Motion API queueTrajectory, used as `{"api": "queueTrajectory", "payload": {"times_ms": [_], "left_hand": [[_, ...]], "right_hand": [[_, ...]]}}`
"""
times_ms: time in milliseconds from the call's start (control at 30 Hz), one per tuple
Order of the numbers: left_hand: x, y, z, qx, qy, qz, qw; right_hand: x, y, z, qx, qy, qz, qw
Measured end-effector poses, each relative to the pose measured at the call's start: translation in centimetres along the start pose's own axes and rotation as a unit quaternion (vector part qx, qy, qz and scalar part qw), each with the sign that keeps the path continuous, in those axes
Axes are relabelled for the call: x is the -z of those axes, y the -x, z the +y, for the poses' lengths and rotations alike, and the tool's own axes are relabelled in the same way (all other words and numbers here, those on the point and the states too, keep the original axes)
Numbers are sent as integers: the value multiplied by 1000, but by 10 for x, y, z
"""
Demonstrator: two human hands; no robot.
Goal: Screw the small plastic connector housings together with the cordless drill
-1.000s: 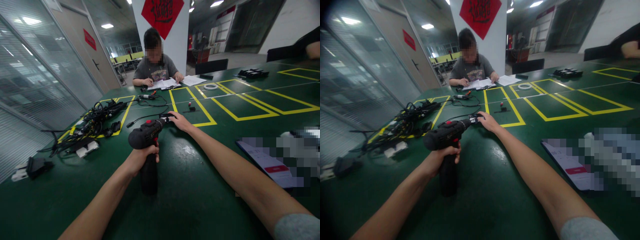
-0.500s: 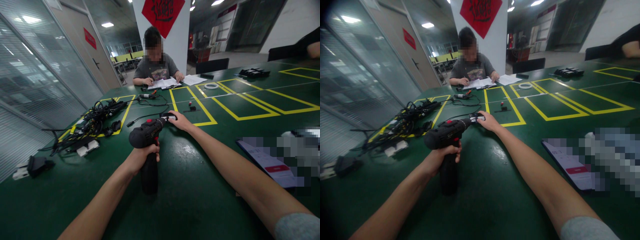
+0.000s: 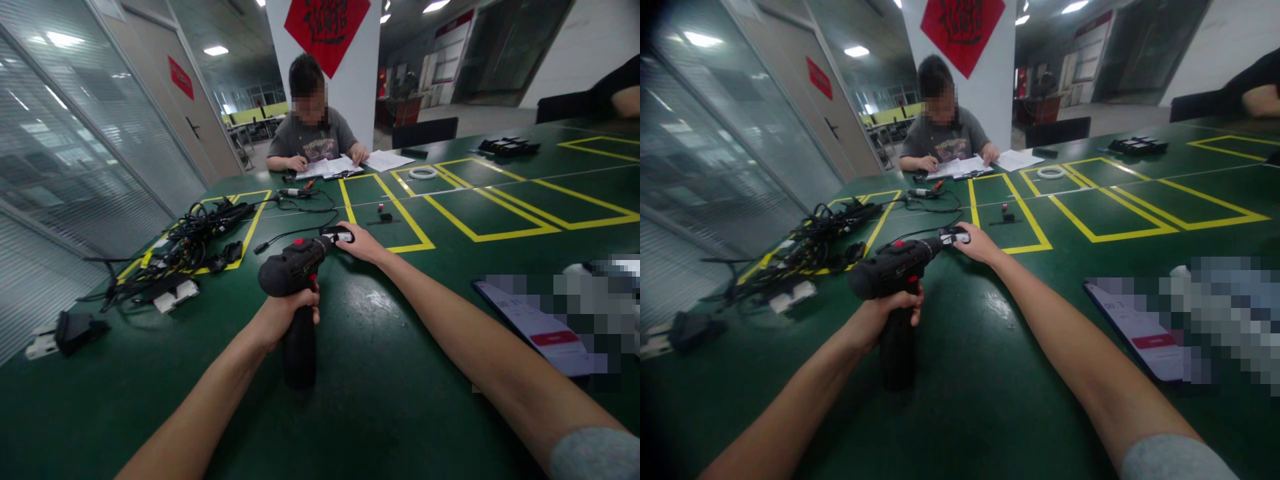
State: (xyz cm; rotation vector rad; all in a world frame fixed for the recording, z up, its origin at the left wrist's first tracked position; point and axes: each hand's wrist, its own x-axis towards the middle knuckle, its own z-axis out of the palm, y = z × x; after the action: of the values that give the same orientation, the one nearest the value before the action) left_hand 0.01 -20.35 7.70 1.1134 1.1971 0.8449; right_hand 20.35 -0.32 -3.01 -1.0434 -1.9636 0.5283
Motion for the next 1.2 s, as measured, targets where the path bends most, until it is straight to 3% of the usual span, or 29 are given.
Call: {"api": "queueTrajectory", "payload": {"times_ms": [1200], "left_hand": [[-1, 1, 1, -3, -1, 1, 1000]], "right_hand": [[-4, -1, 6, -7, 8, 9, 1000]]}}
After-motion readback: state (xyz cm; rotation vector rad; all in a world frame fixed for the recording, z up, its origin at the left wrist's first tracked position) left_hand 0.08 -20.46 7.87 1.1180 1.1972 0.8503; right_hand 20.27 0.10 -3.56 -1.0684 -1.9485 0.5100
